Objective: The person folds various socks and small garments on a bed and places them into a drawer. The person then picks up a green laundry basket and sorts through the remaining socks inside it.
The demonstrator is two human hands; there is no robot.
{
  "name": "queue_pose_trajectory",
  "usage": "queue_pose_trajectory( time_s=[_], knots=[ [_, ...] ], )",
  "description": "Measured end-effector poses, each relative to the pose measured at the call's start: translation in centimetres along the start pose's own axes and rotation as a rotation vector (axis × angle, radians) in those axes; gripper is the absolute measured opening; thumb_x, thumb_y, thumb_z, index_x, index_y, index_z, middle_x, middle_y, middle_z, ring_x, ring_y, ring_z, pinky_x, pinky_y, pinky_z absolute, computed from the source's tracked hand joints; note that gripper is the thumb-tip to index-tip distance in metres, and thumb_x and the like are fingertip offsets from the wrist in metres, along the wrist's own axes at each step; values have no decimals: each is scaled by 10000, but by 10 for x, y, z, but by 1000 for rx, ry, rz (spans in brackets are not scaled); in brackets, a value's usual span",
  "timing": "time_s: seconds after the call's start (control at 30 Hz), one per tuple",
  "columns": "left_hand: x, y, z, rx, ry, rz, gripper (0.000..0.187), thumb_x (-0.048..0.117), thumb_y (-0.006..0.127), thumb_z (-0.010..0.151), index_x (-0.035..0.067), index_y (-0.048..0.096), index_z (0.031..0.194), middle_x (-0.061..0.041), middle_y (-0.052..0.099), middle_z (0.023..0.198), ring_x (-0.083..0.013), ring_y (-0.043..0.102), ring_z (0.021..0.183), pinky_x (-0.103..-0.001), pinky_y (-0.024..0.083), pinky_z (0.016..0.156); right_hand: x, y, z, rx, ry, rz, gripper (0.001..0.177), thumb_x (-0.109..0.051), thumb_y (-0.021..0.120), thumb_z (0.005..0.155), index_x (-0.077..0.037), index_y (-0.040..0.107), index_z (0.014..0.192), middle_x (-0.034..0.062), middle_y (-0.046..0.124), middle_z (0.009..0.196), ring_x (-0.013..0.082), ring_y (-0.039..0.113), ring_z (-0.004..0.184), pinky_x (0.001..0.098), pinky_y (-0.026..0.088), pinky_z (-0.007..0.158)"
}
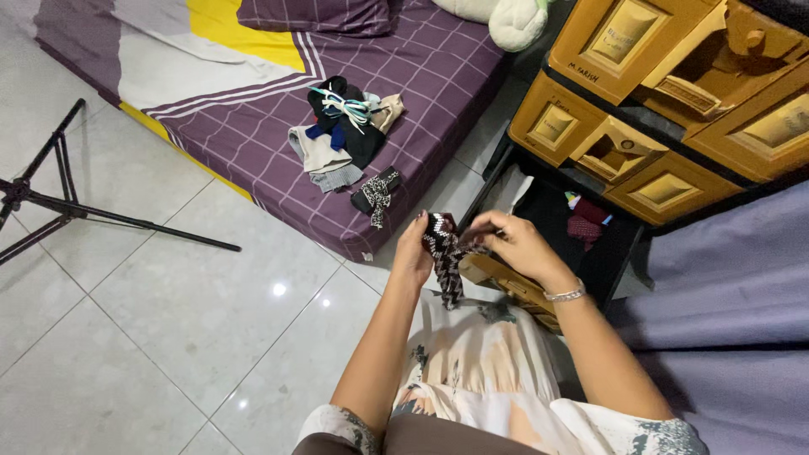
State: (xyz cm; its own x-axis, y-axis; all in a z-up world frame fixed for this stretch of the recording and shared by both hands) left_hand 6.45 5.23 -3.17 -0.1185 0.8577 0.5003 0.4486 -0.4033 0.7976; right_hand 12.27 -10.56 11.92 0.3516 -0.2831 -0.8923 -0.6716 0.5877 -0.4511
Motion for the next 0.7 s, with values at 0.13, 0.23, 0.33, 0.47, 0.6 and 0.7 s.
queue_pose_trajectory(
  time_s=[0.13, 0.23, 0.33, 0.47, 0.6, 0.7],
  knots=[
    [-12, -4, 7, -53, 26, 34, 230, 191, 551, 1051, 42, 658, 1189, -81, 734, 1039, -187, 700, 922, -341, 571, 827, 0, 0, -8, -176, 70, 2, 137, -13, 659, 935, -30, 684, 1069, 48, 780, 998, 131, 720, 969, 286, 571, 849],
    [-21, 6, 8, -118, 68, 138, 255, 174, 547, 1044, 44, 646, 1239, -47, 723, 1073, -156, 684, 937, -318, 559, 838, 0, -1, -7, -139, 42, 75, 128, -75, 666, 954, -50, 659, 1079, 37, 758, 1054, 133, 711, 1032, 281, 551, 912],
    [-19, 24, 4, -207, 186, 352, 288, 156, 557, 1051, 20, 641, 1290, -22, 699, 1129, -118, 642, 984, -287, 522, 879, -24, -15, 1, 141, -428, -349, 142, -74, 760, 882, -21, 685, 990, 205, 617, 1252, 324, 571, 1146, 378, 473, 990],
    [-10, 46, -8, -324, 288, 549, 348, 196, 553, 1044, 20, 612, 1338, 1, 661, 1202, -77, 600, 1090, -252, 468, 971, 2, -26, 31, 89, -98, 148, 162, -135, 687, 985, -35, 648, 1107, 23, 541, 1238, 156, 578, 1063, 321, 525, 866],
    [2, 56, -19, -305, 140, 456, 407, 321, 591, 1038, 7, 602, 1296, -34, 668, 1110, -120, 605, 989, -295, 482, 893, 10, -21, 41, -19, 159, 364, 151, -167, 678, 974, -82, 621, 1086, -7, 665, 927, 76, 621, 815, 261, 546, 689],
    [15, 69, -27, -336, 376, 801, 396, 224, 711, 951, 55, 562, 1276, -17, 637, 1083, -115, 588, 988, -302, 494, 895, 0, -16, 42, 9, 116, 341, 152, -127, 699, 962, -61, 612, 1067, -8, 658, 950, 66, 624, 824, 249, 538, 684]
  ],
)
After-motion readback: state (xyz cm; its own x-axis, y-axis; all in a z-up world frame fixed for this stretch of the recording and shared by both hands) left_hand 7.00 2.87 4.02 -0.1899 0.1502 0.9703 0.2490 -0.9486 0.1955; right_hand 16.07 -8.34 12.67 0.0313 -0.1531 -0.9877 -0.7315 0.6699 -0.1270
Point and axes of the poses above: each hand's wrist, its own z-axis towards the middle knuckle, its own y-axis out of the palm, x = y × z, the point moved 6 cm from there along z, towards the middle knuckle
